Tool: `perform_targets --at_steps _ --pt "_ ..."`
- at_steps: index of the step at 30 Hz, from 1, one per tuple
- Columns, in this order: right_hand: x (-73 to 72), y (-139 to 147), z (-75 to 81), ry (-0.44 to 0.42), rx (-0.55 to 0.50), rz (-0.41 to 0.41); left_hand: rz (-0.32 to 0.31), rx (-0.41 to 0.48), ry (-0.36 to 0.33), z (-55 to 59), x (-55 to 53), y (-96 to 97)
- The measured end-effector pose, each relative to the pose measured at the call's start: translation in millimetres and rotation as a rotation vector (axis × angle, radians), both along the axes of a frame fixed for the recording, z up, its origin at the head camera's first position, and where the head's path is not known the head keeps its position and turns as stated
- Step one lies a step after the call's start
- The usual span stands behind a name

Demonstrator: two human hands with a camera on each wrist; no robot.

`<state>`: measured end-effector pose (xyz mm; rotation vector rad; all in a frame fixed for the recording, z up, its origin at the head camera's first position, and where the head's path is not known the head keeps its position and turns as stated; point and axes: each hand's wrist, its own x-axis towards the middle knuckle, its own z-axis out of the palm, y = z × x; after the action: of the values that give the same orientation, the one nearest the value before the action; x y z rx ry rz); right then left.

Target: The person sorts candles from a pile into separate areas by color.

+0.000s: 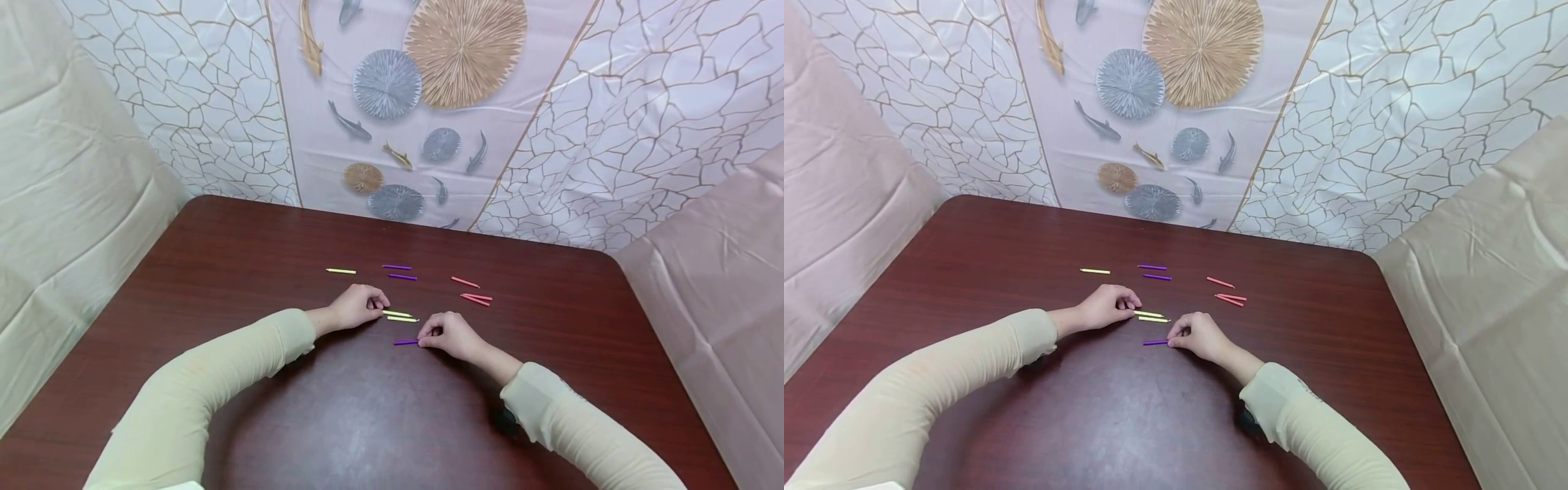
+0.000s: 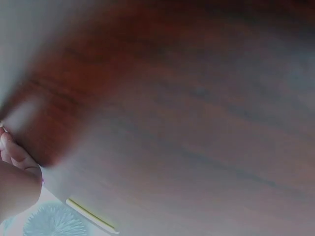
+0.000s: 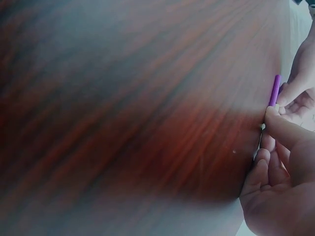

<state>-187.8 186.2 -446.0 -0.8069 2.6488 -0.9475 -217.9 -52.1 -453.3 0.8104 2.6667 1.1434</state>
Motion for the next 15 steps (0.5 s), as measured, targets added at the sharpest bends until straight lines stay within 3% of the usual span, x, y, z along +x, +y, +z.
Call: perform_targets --at_steps 15 --pt "0.3 0.1 0.5 0.001 -0.003 0.002 0.004 -0.057 0.012 4.1 -0.6 1.0"
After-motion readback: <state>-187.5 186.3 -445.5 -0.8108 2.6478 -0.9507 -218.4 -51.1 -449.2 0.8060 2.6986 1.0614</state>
